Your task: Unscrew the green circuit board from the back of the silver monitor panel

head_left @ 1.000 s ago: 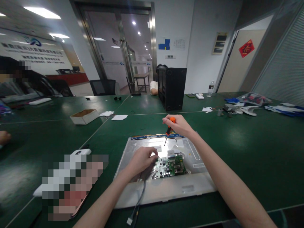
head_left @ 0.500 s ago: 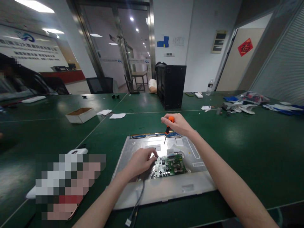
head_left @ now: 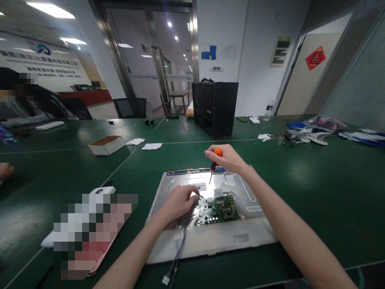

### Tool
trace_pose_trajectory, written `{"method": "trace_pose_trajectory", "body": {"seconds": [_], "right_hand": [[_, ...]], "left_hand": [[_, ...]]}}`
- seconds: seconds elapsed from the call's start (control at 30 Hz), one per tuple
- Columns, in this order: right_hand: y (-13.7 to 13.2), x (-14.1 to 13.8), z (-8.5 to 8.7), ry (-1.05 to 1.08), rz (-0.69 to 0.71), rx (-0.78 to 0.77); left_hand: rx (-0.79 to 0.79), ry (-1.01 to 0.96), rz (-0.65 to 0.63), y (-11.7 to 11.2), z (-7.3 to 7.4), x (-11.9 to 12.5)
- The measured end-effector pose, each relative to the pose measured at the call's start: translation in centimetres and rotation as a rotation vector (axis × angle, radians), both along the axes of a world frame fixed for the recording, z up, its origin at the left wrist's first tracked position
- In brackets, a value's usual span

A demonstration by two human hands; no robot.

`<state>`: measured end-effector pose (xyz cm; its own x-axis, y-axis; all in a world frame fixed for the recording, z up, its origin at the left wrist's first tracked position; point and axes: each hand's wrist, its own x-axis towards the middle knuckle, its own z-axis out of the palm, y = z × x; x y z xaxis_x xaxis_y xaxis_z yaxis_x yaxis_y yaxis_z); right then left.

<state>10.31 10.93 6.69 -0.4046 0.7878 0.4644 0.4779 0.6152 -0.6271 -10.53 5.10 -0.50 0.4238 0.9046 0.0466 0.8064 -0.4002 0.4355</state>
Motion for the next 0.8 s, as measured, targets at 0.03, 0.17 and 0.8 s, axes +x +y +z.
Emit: {"method": "trace_pose_trajectory", "body": {"seconds": [0.03,0.17,0.8], "right_hand": [[0.0,0.0,0.0,0.001,0.003,0.003],[-0.1,-0.1,0.0,0.000,0.011,-0.003],[-1.5,-1.0,0.7,-0.077,0.082,-0.044]], "left_hand": [[-0.006,-0.002,0.000,0.0,0.0,0.0],[-0.017,-0.002,-0.008,-0.1,0.1,0.2],[-0.064,-0.037,-0.011,-0.1,0.3,0.4]]}}
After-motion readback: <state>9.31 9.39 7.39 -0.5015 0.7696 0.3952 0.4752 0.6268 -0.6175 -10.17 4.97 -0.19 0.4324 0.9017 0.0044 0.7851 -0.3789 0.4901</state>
